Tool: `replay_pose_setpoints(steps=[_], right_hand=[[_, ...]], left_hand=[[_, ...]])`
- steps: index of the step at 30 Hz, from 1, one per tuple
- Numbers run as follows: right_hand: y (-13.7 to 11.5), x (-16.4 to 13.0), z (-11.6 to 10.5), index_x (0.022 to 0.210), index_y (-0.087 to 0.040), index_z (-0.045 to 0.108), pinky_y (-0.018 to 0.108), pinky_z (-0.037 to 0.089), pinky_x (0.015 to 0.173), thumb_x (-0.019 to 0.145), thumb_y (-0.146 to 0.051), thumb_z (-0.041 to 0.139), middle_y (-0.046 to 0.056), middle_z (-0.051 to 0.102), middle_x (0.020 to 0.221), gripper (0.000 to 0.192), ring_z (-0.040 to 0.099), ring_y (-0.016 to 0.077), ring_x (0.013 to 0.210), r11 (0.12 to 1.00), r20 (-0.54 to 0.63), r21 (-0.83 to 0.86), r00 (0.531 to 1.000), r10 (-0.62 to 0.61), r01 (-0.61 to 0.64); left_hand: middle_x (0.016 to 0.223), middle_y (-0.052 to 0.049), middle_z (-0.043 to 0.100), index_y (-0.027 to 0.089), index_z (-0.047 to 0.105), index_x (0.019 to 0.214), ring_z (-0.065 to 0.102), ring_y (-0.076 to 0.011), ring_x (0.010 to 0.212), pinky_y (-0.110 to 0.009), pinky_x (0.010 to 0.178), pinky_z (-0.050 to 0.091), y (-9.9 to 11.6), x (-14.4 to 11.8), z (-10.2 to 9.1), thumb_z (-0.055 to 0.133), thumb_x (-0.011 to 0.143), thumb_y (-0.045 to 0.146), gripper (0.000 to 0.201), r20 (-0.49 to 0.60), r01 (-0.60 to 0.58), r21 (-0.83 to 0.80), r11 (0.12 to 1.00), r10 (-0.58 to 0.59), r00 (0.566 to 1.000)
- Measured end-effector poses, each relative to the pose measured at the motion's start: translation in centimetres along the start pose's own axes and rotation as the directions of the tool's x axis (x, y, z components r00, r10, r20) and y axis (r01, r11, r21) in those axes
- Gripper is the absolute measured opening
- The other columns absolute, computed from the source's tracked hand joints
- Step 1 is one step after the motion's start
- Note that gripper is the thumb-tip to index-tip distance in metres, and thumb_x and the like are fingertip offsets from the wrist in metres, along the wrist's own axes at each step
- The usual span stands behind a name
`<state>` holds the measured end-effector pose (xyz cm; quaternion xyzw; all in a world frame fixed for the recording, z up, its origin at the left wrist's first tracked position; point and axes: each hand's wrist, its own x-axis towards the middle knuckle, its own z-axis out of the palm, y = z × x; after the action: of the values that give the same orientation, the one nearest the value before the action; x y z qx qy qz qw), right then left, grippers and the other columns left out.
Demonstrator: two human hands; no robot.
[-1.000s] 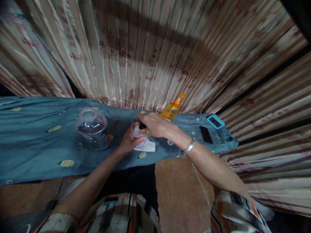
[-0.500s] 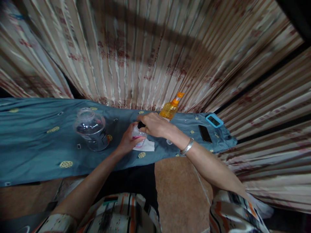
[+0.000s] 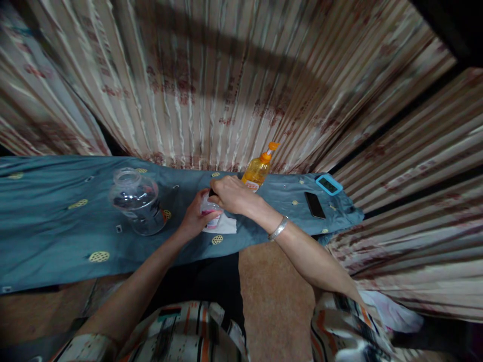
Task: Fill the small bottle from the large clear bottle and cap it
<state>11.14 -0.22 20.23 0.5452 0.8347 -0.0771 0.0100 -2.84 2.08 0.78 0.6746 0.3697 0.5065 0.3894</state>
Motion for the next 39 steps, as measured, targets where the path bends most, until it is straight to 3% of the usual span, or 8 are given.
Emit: replay_pose_setpoints(steps=[4, 7, 13, 17, 22, 31, 35, 39], right_hand=[[2.5, -1.2, 2.1, 0.147, -0.013, 0.067, 0.030, 0.049, 0.081, 0.105, -0.038, 0.080, 0.006, 0.082, 0.105, 0.050, 0.077, 0.0223, 0.095, 0.972, -0.120, 0.232, 0.990, 0.074, -0.044], [4.8, -3.1, 5.9, 0.153, -0.018, 0.060, 0.034, 0.061, 0.092, 0.118, -0.038, 0.056, 0.005, 0.081, 0.115, 0.041, 0.080, 0.0186, 0.099, 0.909, -0.200, 0.399, 0.955, 0.218, -0.124], [8.2, -7.3, 15.9, 0.142, -0.022, 0.069, 0.053, 0.064, 0.104, 0.108, -0.042, 0.076, 0.012, 0.070, 0.146, 0.041, 0.074, 0.0294, 0.124, 0.795, -0.291, 0.449, 0.774, 0.562, -0.408], [9.4, -9.1, 19.7, 0.145, -0.023, 0.068, 0.057, 0.062, 0.108, 0.107, -0.043, 0.077, 0.012, 0.067, 0.151, 0.044, 0.071, 0.0319, 0.130, 0.761, -0.356, 0.427, 0.682, 0.639, -0.489], [8.6, -8.6, 21.8, 0.145, -0.023, 0.067, 0.057, 0.062, 0.108, 0.107, -0.042, 0.077, 0.012, 0.067, 0.151, 0.044, 0.071, 0.0318, 0.130, 0.792, -0.361, 0.436, 0.722, 0.590, -0.428], [6.0, -2.5, 24.0, 0.143, -0.022, 0.068, 0.055, 0.063, 0.107, 0.107, -0.042, 0.077, 0.012, 0.068, 0.149, 0.042, 0.072, 0.0305, 0.127, 0.807, -0.214, 0.485, 0.849, 0.484, -0.338], [5.6, -1.3, 24.5, 0.140, -0.023, 0.070, 0.050, 0.064, 0.102, 0.107, -0.042, 0.077, 0.011, 0.071, 0.143, 0.039, 0.074, 0.0283, 0.122, 0.759, -0.103, 0.568, 0.887, 0.450, -0.320], [5.9, -2.3, 24.8, 0.140, -0.021, 0.070, 0.049, 0.065, 0.099, 0.107, -0.043, 0.077, 0.010, 0.072, 0.140, 0.040, 0.075, 0.0279, 0.118, 0.648, -0.036, 0.681, 0.868, 0.495, -0.342]], left_hand=[[0.135, -0.010, 0.076, 0.023, 0.060, 0.138, 0.076, -0.0304, 0.122, -0.044, 0.108, 0.061, 0.3, 0.0, -0.2, 0.091, 0.080, 0.040, 0.068, 0.000, -0.017, -0.028, 0.999, 0.017, 1.000], [0.136, -0.010, 0.077, 0.023, 0.060, 0.137, 0.075, -0.0314, 0.125, -0.045, 0.110, 0.060, 0.5, -0.1, -0.3, 0.092, 0.080, 0.043, 0.068, 0.008, -0.010, -0.032, 0.999, 0.011, 1.000], [0.141, -0.010, 0.076, 0.024, 0.059, 0.139, 0.074, -0.0314, 0.131, -0.047, 0.117, 0.057, 0.6, -0.4, -0.4, 0.091, 0.081, 0.042, 0.069, -0.010, 0.015, -0.004, 1.000, -0.015, 1.000], [0.145, -0.013, 0.074, 0.023, 0.055, 0.146, 0.073, -0.0316, 0.136, -0.048, 0.120, 0.057, 0.7, -0.7, -0.5, 0.091, 0.082, 0.043, 0.076, -0.022, 0.027, 0.011, 1.000, -0.027, 0.999], [0.147, -0.013, 0.072, 0.023, 0.055, 0.148, 0.071, -0.0330, 0.139, -0.049, 0.123, 0.055, 0.7, -1.0, -0.6, 0.095, 0.076, 0.040, 0.084, -0.027, 0.043, 0.008, 0.999, -0.042, 0.999], [0.137, -0.010, 0.075, 0.022, 0.060, 0.138, 0.073, -0.0333, 0.130, -0.046, 0.116, 0.056, 0.5, -1.2, -0.8, 0.095, 0.069, 0.034, 0.078, -0.010, 0.172, -0.132, 0.976, -0.175, 0.985], [0.127, -0.007, 0.077, 0.022, 0.063, 0.130, 0.075, -0.0302, 0.121, -0.042, 0.110, 0.058, 0.8, -1.1, -0.7, 0.096, 0.065, 0.032, 0.074, -0.030, 0.193, -0.182, 0.964, -0.202, 0.979], [0.122, -0.006, 0.077, 0.021, 0.063, 0.126, 0.076, -0.0290, 0.114, -0.043, 0.106, 0.060, 1.0, -1.0, -1.3, 0.099, 0.062, 0.035, 0.074, -0.105, 0.194, -0.228, 0.954, -0.223, 0.969]])
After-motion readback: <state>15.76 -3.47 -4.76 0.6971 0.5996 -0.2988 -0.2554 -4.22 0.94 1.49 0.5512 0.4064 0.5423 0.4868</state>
